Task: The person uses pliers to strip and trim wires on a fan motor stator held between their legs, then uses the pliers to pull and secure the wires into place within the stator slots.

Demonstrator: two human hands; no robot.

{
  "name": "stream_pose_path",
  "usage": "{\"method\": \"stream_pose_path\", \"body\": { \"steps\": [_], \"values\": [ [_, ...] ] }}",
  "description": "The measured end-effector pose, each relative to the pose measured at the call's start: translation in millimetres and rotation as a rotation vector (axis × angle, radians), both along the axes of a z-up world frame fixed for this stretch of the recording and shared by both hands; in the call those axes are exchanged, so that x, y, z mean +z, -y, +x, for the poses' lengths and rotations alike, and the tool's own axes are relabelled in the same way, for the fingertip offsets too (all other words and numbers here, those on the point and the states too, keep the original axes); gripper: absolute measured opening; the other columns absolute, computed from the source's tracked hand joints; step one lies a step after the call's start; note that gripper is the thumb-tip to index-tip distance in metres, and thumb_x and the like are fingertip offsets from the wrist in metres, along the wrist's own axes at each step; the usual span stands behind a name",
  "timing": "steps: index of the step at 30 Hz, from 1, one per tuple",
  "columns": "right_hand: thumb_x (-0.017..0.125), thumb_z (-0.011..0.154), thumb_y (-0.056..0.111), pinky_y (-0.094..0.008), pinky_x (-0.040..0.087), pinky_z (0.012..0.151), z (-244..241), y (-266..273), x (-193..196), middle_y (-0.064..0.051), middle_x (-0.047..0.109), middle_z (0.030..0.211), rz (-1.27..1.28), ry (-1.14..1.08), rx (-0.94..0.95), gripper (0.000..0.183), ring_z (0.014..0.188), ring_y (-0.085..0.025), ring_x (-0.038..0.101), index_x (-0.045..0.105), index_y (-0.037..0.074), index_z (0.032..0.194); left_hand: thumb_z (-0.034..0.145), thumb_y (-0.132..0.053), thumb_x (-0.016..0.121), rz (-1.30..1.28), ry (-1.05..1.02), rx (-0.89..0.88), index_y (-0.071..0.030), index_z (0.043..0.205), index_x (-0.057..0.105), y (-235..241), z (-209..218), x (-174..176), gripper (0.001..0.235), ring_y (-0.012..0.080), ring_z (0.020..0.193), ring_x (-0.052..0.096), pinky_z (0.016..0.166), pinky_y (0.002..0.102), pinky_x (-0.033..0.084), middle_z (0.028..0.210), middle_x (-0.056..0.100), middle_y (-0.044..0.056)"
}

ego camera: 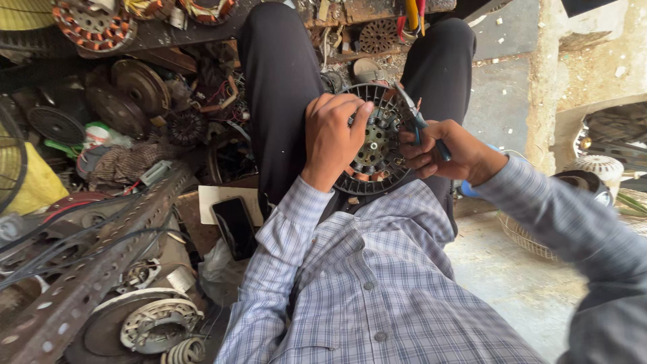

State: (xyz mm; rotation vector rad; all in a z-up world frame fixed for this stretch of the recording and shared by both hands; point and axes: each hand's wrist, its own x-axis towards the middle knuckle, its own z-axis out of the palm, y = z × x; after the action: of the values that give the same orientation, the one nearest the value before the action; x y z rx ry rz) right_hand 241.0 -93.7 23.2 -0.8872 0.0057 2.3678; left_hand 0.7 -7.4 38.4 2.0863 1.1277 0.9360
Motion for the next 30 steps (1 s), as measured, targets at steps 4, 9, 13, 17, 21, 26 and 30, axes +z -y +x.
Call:
{"method": "stream_pose_path", "body": {
  "steps": [4,9,13,17,21,26,30],
  "values": [
    [0.051,0.068,0.007,-0.024,0.029,0.044,-3,-16,9,0.004,0.04,0.069,-0.053,0.206,0.202,0.018,0.055,-0.008,0.036,0.046,0.013,0.085,0.091,-0.023,0.075,-0.049,-0.05,-0.07,-0.004,0.083,0.073,-23,6,1,0.021,0.0291,0.084,0.065,0.081,0.044,0.047,0.089,0.073,0.006],
    [0.049,0.066,0.006,-0.025,0.033,0.043,-1,-6,21,0.002,0.043,0.071,-0.025,0.131,0.184,0.023,0.056,-0.01,0.039,0.047,0.011,0.089,0.087,-0.018,0.074,-0.068,0.057,-0.151,-0.003,0.074,0.067,-41,7,-16,0.021,0.0288,0.09,0.068,0.082,0.043,0.048,0.096,0.074,0.007],
    [0.051,0.07,0.001,-0.025,0.036,0.048,14,23,25,0.001,0.044,0.078,0.016,0.071,0.05,0.026,0.063,-0.01,0.042,0.045,0.01,0.094,0.09,-0.02,0.072,-0.221,0.059,-0.198,-0.001,0.083,0.067,-60,0,-27,0.021,0.0274,0.096,0.07,0.093,0.041,0.054,0.098,0.073,0.01],
    [0.054,0.074,-0.004,-0.024,0.035,0.048,13,70,24,0.001,0.042,0.078,0.082,0.027,0.031,0.031,0.063,-0.009,0.04,0.047,0.008,0.102,0.094,-0.024,0.073,-0.222,0.162,-0.338,-0.002,0.092,0.073,-56,-1,-26,0.022,0.0298,0.108,0.066,0.099,0.045,0.051,0.105,0.075,0.008],
    [0.053,0.07,-0.003,-0.026,0.036,0.051,-12,113,19,0.001,0.041,0.078,0.036,0.013,0.12,0.036,0.064,-0.011,0.041,0.048,0.007,0.103,0.092,-0.026,0.075,-0.14,0.081,-0.354,-0.007,0.092,0.075,-44,3,-25,0.019,0.0298,0.114,0.065,0.1,0.047,0.048,0.112,0.076,0.006],
    [0.052,0.069,0.001,-0.025,0.032,0.053,-39,136,11,0.0,0.04,0.082,-0.002,-0.077,0.11,0.033,0.064,-0.009,0.037,0.047,0.007,0.102,0.088,-0.025,0.077,-0.131,0.012,-0.338,-0.008,0.092,0.076,-35,3,-22,0.017,0.0288,0.119,0.064,0.104,0.049,0.042,0.117,0.074,0.004],
    [0.051,0.066,0.005,-0.026,0.032,0.051,-47,142,0,0.0,0.041,0.08,0.01,-0.021,0.085,0.035,0.062,-0.009,0.037,0.048,0.006,0.101,0.09,-0.022,0.076,-0.122,-0.022,-0.287,-0.01,0.095,0.077,-26,5,-24,0.013,0.0301,0.127,0.06,0.111,0.05,0.037,0.12,0.074,0.002]
  ]
}}
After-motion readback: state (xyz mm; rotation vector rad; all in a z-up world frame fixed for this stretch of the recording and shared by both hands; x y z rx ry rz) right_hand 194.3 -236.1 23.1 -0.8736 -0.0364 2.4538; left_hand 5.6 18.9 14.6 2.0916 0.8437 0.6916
